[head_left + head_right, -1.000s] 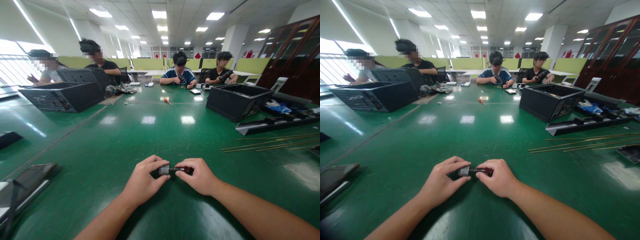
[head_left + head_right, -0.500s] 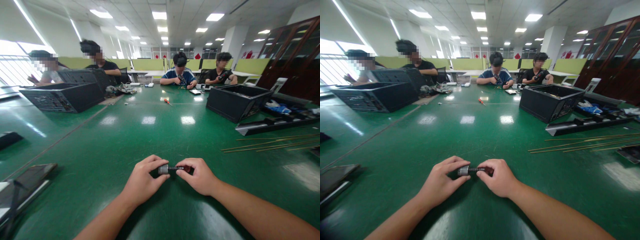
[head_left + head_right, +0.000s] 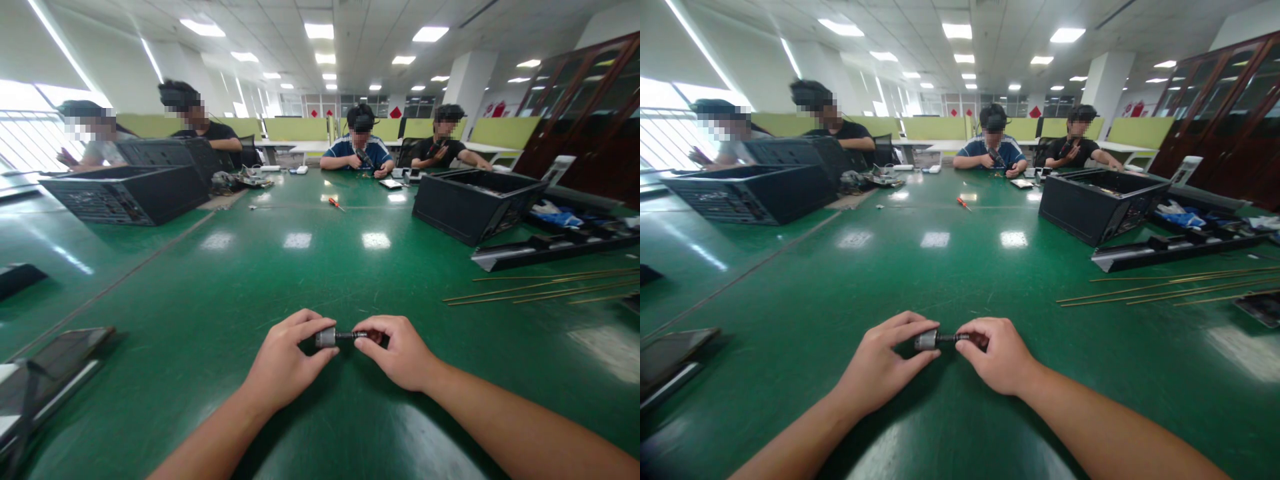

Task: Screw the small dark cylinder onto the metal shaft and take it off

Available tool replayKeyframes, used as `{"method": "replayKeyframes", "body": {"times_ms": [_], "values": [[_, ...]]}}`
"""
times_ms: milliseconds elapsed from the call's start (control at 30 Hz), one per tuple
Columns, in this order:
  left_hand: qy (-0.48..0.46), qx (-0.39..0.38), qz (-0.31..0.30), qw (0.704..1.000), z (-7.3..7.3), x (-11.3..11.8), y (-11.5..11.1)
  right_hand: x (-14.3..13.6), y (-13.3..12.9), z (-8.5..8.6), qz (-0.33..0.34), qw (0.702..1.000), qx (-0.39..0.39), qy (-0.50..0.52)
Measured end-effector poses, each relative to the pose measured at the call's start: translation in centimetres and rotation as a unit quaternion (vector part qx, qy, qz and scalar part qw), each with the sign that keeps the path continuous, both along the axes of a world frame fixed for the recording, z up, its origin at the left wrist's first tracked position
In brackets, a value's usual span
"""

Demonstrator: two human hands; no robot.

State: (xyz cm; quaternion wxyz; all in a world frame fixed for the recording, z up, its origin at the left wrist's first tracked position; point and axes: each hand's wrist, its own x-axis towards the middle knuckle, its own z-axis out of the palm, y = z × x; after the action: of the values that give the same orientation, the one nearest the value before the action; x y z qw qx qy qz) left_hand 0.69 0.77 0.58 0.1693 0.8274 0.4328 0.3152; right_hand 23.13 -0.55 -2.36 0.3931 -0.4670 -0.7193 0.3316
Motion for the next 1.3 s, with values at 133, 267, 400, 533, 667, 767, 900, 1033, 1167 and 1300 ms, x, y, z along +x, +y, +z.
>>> {"method": "replayKeyframes", "body": {"times_ms": [133, 267, 400, 533, 667, 767, 900, 1033, 1167, 1300], "values": [[0.002, 0.003, 0.002, 1.0, -0.03, -0.07, 0.05, 0.01, 0.04, 0.04, -0.001, 1.0, -0.001, 0.0], [0.002, -0.001, 0.003, 1.0, -0.13, -0.06, 0.13, 0.02, 0.09, 0.11, -0.005, 1.0, -0.002, 0.003], [0.001, 0.003, 0.007, 1.0, -0.08, -0.08, 0.09, 0.03, 0.14, 0.04, -0.01, 1.0, -0.001, 0.004], [0.002, 0.007, 0.006, 1.0, -0.02, -0.14, 0.09, 0.07, 0.2, 0.06, -0.009, 1.0, -0.001, 0.004], [0.003, 0.008, 0.009, 1.0, -0.12, -0.13, 0.24, 0.11, 0.21, 0.24, -0.01, 1.0, -0.003, 0.005], [0.004, 0.009, 0.012, 1.0, -0.13, -0.18, 0.29, 0.07, 0.16, 0.35, -0.013, 1.0, -0.003, 0.006], [0.006, 0.009, 0.013, 1.0, 0.04, -0.32, 0.15, 0.07, 0.12, 0.33, -0.015, 1.0, -0.005, 0.005], [0.006, 0.006, 0.016, 1.0, 0.19, -0.31, 0.13, 0.22, 0.29, 0.18, -0.018, 1.0, -0.009, 0.003], [0.004, 0.002, 0.019, 1.0, 0.23, -0.27, 0.22, 0.26, 0.37, 0.21, -0.017, 1.0, -0.011, 0.002], [0.007, 0.002, 0.019, 1.0, 0.14, -0.4, 0.28, 0.17, 0.31, 0.24, -0.02, 1.0, -0.012, 0.003]]}}
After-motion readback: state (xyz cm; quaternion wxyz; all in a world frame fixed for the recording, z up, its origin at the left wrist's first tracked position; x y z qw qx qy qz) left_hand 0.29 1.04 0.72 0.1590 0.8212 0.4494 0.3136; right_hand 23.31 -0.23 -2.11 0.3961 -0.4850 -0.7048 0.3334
